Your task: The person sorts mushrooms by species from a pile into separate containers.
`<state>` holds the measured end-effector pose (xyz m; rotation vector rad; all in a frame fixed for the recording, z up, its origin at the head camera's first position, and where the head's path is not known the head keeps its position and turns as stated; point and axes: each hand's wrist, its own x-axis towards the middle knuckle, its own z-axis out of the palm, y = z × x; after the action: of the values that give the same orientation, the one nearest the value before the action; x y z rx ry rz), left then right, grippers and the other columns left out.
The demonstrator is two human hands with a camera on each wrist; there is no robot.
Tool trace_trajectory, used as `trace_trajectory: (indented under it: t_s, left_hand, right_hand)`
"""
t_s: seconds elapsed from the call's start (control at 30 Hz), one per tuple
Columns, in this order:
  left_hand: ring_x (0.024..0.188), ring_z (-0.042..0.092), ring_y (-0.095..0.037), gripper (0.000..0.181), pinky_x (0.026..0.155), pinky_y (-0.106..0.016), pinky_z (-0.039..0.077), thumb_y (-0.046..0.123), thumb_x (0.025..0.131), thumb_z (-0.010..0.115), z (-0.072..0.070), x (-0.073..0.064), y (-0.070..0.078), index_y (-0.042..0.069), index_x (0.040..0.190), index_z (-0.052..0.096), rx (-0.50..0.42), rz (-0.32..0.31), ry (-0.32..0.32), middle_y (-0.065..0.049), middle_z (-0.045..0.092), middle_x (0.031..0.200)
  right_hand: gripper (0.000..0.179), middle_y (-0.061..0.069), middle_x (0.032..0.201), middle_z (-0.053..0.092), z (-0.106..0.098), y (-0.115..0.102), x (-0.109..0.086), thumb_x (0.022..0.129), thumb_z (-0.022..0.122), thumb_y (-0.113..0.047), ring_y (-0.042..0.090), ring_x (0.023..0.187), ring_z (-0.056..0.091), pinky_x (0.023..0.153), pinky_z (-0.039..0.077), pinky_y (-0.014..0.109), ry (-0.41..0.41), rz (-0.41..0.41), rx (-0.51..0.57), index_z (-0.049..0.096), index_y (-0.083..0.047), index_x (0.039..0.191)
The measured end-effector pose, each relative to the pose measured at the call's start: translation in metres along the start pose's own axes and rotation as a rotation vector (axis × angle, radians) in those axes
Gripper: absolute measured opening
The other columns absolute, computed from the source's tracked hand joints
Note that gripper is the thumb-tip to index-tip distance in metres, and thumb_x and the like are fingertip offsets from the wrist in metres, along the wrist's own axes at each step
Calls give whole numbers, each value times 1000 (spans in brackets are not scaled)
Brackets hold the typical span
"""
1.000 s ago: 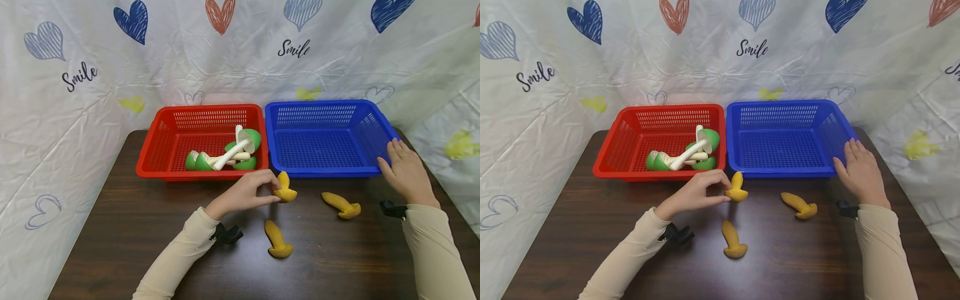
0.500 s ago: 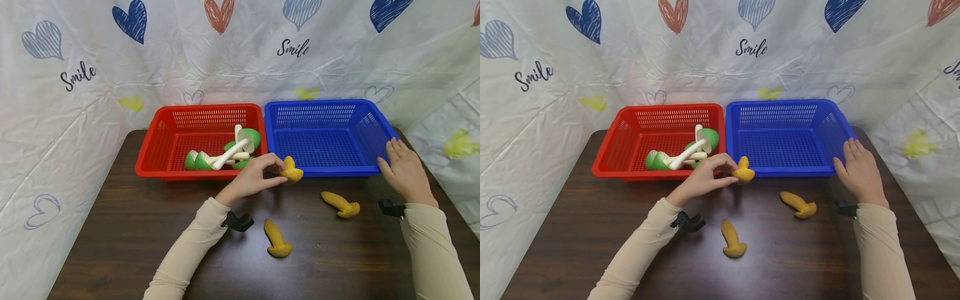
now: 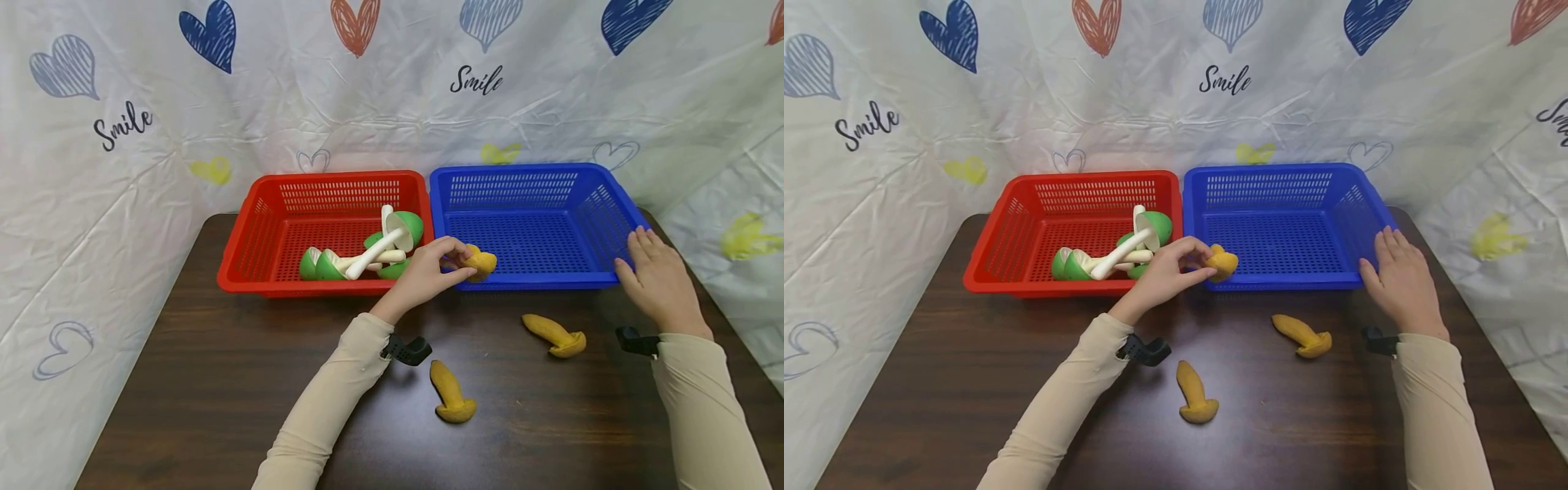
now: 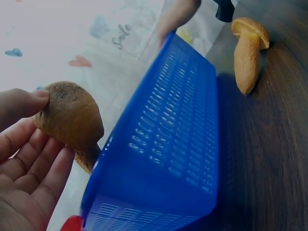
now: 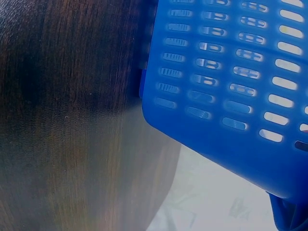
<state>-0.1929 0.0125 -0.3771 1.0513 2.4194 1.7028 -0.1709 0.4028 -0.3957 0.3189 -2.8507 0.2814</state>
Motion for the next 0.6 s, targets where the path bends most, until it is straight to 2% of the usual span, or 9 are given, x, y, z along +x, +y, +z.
trace_trajectory:
  t_s: [0.23, 0.4, 0.6]
  left_hand:
    - [87, 58, -12, 17, 75, -15, 50, 10, 86, 69, 7, 6, -2, 2, 101, 63, 0, -61, 38, -8, 61, 94]
    - [87, 59, -14, 18, 74, -13, 49, 9, 86, 69, 7, 10, -4, 1, 101, 63, 25, -77, 67, -8, 62, 94]
    - [87, 59, -16, 19, 75, -13, 49, 8, 86, 69, 6, 12, -5, 0, 102, 63, 47, -85, 60, -10, 61, 95]
  right_hand:
    - [56, 42, 137, 29, -1, -2, -2, 100, 35, -21, 47, 136, 18, 113, 8, 51, -1, 3, -17, 30, 23, 133]
    - [57, 41, 138, 28, 0, -2, -2, 100, 34, -24, 46, 137, 17, 113, 8, 50, 8, -2, -21, 30, 23, 133]
    - [58, 41, 139, 26, 1, -1, 0, 101, 33, -25, 46, 137, 16, 113, 8, 52, -6, 4, -23, 29, 22, 134]
